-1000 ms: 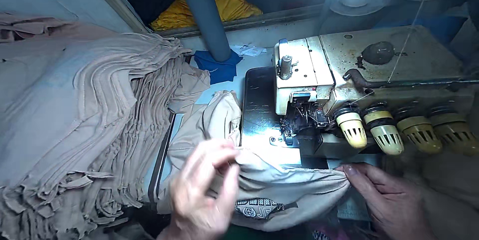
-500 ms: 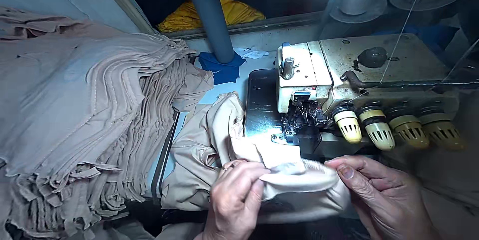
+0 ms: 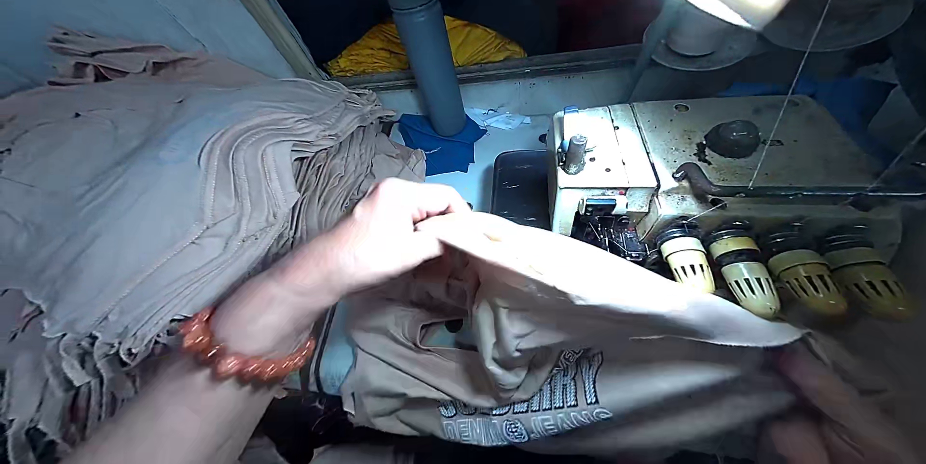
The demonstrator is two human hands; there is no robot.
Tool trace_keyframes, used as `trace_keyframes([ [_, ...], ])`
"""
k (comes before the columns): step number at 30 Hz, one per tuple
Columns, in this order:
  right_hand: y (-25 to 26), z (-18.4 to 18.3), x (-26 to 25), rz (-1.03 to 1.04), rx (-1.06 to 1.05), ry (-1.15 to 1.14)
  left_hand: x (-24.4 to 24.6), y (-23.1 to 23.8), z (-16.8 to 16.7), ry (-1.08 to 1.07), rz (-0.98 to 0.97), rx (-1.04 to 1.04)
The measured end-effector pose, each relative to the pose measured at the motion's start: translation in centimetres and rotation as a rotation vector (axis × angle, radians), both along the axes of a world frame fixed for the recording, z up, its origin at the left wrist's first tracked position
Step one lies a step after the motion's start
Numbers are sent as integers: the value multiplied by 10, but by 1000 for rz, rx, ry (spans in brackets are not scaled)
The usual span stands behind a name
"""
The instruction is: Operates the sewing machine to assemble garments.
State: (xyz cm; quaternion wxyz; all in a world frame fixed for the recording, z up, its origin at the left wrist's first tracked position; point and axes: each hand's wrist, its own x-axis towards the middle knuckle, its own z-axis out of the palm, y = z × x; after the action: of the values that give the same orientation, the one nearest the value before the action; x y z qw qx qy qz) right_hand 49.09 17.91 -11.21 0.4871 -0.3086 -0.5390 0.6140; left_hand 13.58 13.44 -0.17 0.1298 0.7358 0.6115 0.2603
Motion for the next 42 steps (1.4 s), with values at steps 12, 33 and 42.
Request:
trace_keyframes([
  [12,10,-9,-19,-408,-223,116,11,70,-4,52,-216,48],
  [33,12,-14,-17,-268,-349,147,16,37,5,-338,-150,-510],
  [42,8,-19,-15,-274,-268,98,10,63,-1,-71,-229,-349],
])
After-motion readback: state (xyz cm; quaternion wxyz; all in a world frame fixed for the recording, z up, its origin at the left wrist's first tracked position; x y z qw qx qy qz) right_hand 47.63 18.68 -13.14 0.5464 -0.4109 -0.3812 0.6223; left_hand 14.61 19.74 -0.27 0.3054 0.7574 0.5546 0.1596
